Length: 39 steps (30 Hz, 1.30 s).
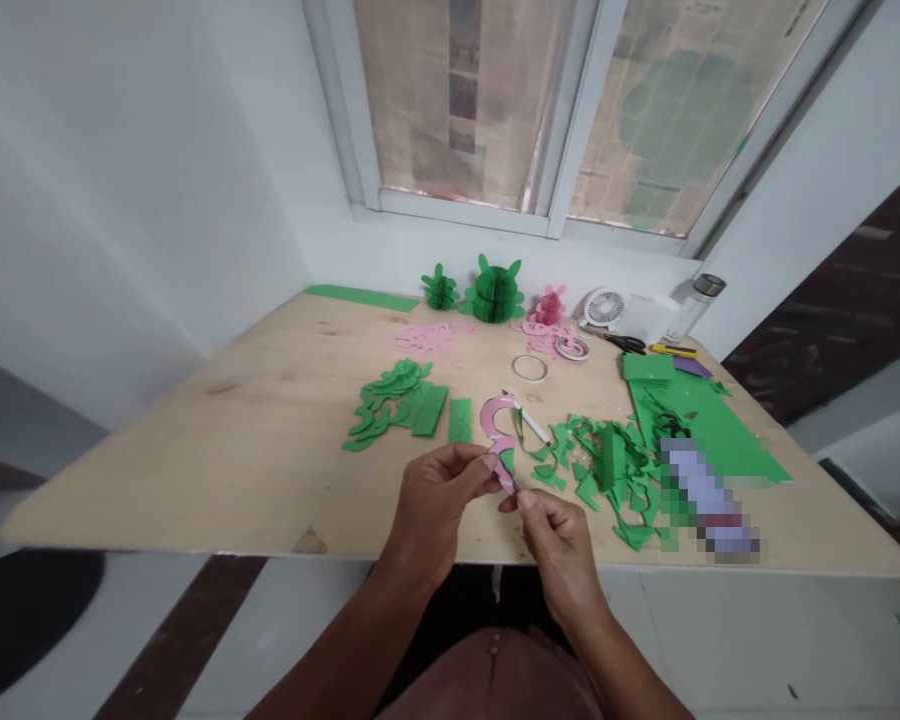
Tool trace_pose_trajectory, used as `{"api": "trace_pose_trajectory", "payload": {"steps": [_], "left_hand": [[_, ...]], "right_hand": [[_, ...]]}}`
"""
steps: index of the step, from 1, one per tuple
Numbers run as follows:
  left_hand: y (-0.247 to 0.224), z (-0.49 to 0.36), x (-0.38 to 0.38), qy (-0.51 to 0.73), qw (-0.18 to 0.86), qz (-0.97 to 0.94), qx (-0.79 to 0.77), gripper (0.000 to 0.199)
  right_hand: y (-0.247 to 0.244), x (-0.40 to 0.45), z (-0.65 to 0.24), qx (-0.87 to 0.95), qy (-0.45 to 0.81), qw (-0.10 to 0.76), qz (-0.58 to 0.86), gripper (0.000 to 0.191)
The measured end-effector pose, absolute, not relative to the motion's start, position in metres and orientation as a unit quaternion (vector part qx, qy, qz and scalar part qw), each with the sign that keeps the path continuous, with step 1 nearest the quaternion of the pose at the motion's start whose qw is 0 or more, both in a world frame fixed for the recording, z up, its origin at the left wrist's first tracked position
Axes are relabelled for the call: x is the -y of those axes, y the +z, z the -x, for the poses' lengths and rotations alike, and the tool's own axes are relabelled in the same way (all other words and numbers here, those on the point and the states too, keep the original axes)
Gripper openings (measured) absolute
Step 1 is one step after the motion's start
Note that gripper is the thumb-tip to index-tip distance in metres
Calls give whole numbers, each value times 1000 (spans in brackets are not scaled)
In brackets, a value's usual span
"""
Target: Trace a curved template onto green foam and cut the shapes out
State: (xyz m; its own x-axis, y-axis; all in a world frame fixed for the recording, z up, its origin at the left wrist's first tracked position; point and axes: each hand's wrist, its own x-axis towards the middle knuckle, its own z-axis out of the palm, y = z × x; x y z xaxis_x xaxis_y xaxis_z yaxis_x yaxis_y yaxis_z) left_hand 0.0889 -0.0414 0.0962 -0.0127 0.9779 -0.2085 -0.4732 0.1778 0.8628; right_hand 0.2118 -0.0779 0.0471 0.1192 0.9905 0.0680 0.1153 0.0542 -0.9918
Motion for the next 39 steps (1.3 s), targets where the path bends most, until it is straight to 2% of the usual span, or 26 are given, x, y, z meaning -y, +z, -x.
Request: {"api": "trace_pose_trajectory", "payload": {"steps": [39], "left_hand": [[100,-84,49,611,599,-321,-405,4]], "right_hand": [[65,79,-205,592,319,503,542,39]]}}
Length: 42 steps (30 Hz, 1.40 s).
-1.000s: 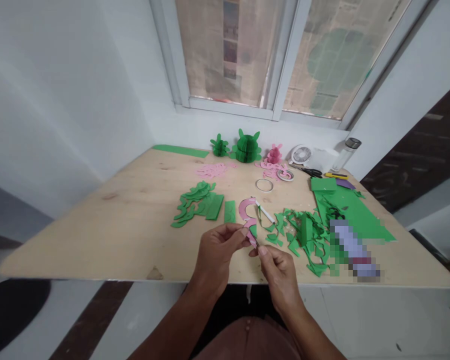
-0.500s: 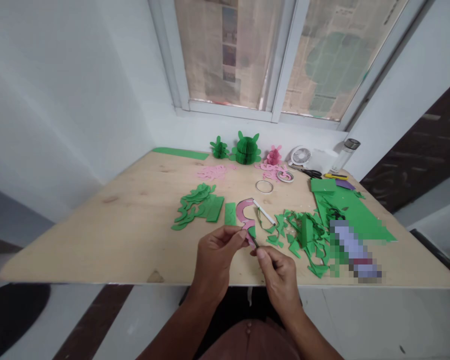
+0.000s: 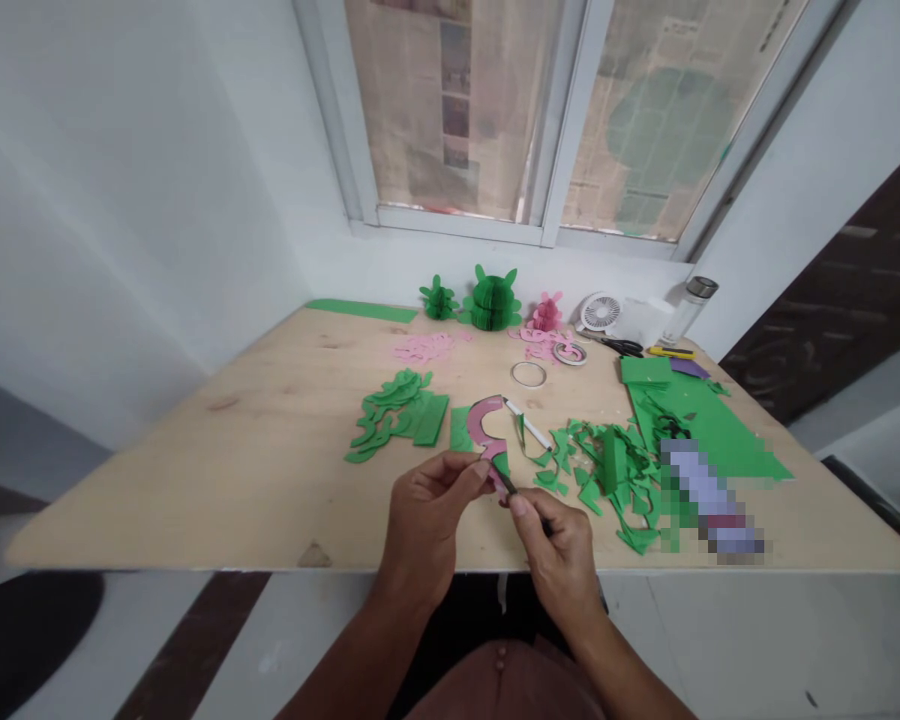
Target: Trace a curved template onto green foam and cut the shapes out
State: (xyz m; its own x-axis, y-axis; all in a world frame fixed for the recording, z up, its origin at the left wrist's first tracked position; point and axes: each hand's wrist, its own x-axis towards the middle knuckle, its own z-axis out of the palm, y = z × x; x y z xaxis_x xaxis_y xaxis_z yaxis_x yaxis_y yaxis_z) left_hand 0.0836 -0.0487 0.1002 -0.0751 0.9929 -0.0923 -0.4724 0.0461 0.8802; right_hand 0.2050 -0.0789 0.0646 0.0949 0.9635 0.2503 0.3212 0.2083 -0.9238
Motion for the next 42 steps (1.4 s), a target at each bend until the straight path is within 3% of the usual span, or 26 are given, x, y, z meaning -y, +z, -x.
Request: {"api": "trace_pose_trajectory", "payload": {"steps": [19,28,42], "left_hand": [[103,-86,52,624,604,-301,-394,4],[103,-75,45,597,608,-306,-423,6],[106,-41,24,381,657,-496,-421,10]], "right_hand": [[64,78,-202,598,293,508,546,38],[61,87,-218,600,370,467,534,38],[78,69,-254,591,514,358,508,48]]}}
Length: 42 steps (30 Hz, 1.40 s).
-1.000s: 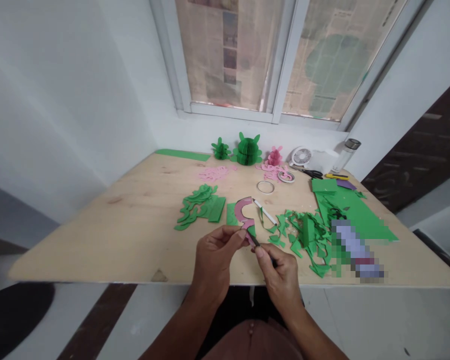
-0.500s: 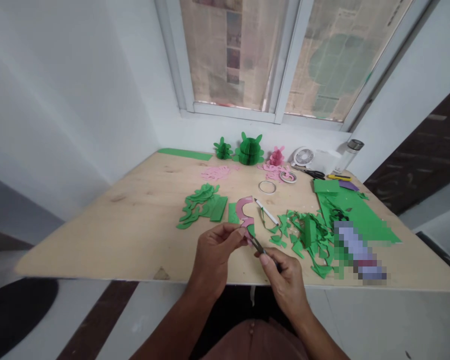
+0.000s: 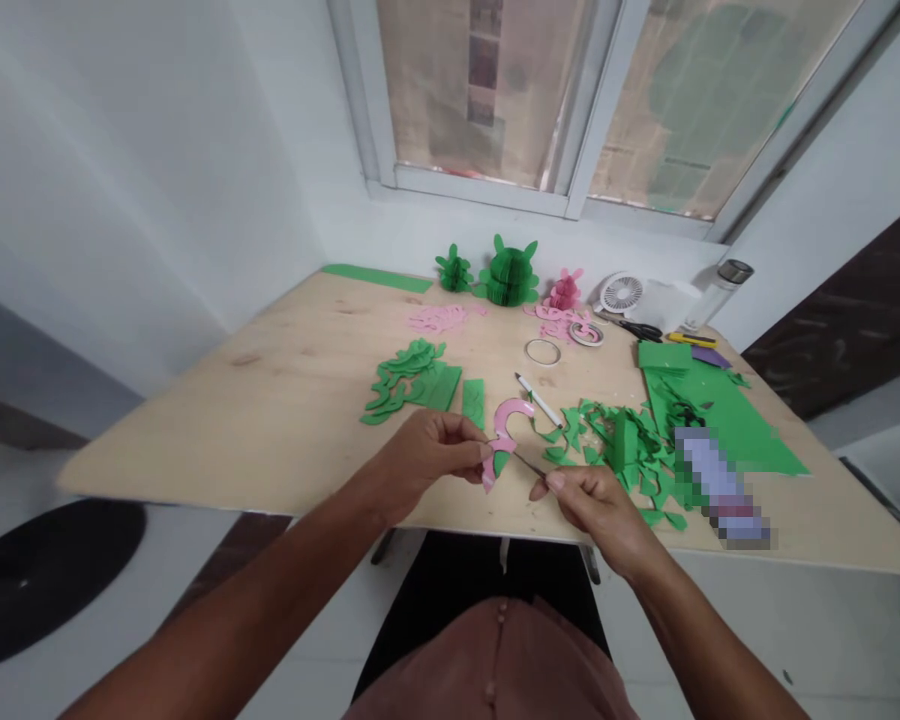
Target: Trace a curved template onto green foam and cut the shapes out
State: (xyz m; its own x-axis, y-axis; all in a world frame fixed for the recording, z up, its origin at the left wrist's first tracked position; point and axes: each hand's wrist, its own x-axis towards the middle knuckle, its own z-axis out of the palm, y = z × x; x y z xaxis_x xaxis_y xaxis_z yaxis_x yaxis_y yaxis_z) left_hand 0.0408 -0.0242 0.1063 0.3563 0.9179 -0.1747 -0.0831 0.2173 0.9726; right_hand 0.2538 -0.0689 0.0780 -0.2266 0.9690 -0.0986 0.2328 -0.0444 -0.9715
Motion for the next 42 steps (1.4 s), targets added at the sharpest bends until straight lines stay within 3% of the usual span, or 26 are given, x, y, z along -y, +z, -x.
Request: {"api": "trace_pose_trajectory", "payload": {"steps": [13,42], "left_hand": [[111,-39,12,278,680,-536,-416,9],[112,-37,-1,266,682,-546,-409,6]], "right_hand": [[79,63,-250,604,539,307,501,49],[82,57,-244,593,539,305,514,49]]}}
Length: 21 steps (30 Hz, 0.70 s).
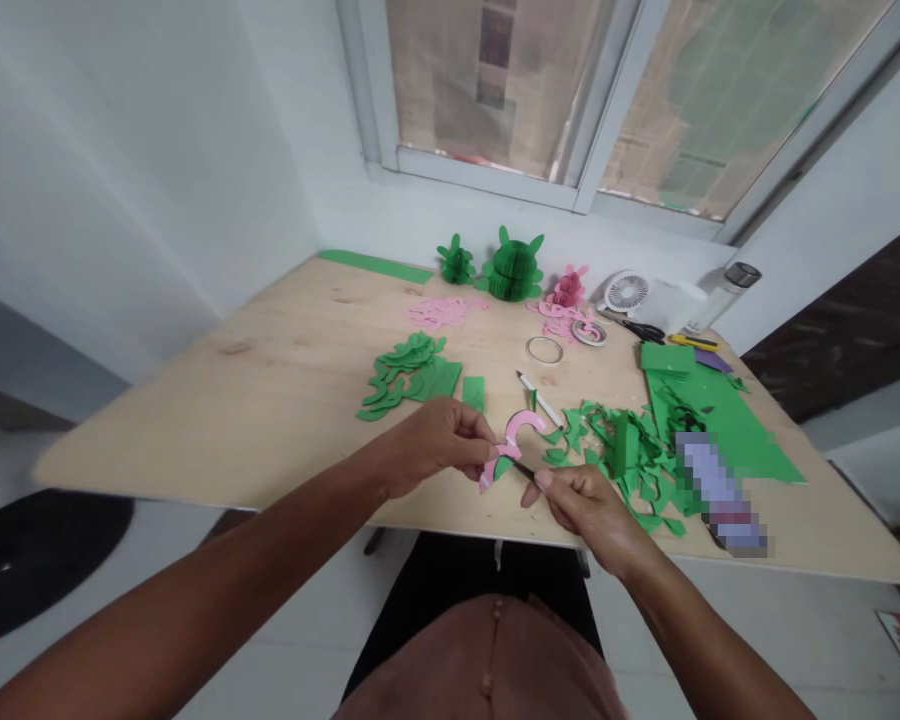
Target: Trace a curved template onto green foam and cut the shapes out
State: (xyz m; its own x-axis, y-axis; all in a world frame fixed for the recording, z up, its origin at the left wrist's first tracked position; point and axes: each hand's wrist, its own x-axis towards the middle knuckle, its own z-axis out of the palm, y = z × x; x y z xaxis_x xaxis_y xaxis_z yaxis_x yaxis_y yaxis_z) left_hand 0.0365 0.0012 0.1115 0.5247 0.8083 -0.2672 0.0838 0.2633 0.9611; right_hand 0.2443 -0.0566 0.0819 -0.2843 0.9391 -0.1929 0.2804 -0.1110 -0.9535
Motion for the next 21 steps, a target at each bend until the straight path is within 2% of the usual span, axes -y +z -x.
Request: {"api": "trace_pose_trajectory", "payload": {"steps": [21], "left_hand": [[116,-33,-5,242,685,-555,-405,4]], "right_hand": [[87,54,-244,603,529,289,523,52]]}}
